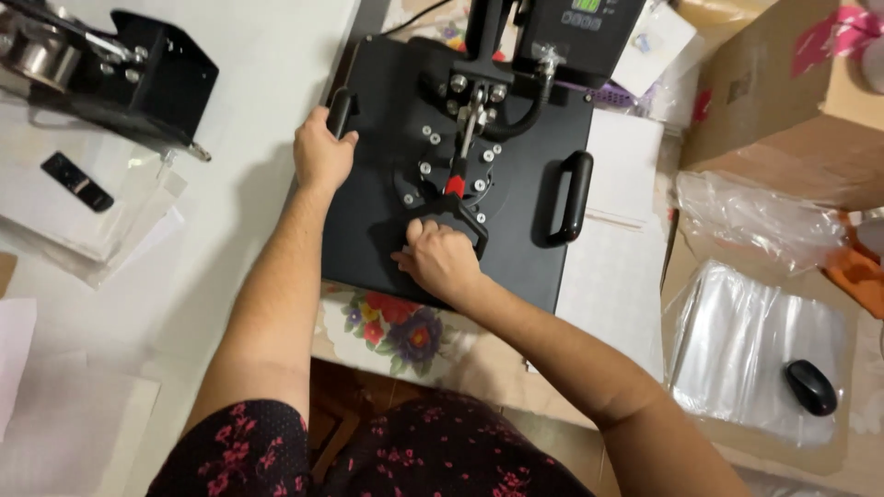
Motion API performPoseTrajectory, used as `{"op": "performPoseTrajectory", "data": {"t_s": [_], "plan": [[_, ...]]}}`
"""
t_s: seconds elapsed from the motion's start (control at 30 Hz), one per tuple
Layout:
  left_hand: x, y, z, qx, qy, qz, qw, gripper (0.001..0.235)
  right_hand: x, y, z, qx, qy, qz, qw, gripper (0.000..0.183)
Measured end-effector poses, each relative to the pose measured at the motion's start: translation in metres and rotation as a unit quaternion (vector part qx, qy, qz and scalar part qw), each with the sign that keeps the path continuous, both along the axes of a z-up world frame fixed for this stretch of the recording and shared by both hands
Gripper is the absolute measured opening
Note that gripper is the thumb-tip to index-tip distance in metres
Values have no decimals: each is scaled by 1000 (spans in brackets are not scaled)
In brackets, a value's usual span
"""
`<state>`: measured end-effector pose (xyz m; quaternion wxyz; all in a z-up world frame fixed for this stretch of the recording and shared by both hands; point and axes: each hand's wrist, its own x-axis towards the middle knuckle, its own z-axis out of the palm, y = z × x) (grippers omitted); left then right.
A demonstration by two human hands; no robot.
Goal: Aligning a design on a substrate, applying heat with a press machine, and then packing finished items into plastic bags.
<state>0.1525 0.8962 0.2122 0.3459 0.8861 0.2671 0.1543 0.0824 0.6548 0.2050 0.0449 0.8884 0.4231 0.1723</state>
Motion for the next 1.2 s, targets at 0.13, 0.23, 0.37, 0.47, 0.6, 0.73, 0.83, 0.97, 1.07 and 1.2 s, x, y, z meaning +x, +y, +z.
{"op": "performPoseTrajectory", "data": {"t_s": [0.13,0.23,0.37,0.47,0.6,0.73,0.83,0.97,1.07,1.2], "plan": [[2,1,13,-8,17,2,1000,35,5,2,15,25,106,-2,994,52],[0,2,7,-14,33,-10,999,34,-3,1,34,38,183,-19,982,55],[5,6,15,-14,43,-21,999,30,5,12,61,53,292,-98,950,71],[-2,4,17,-38,73,-30,996,36,0,21,58,62,310,-180,931,71],[-13,6,18,-56,59,-43,996,31,-8,27,45,50,285,-215,933,72],[-2,4,25,-56,38,-57,996,26,-6,25,38,59,205,-234,949,67],[-8,5,18,-47,46,-47,997,25,-14,24,27,75,143,-216,963,63],[-4,5,17,-33,29,-40,998,24,-10,22,22,87,102,-202,970,62],[-5,4,11,-22,23,-28,999,22,-14,22,25,88,115,-199,969,63],[-5,0,15,-12,22,-20,1000,21,-11,22,29,88,135,-197,967,63]]}}
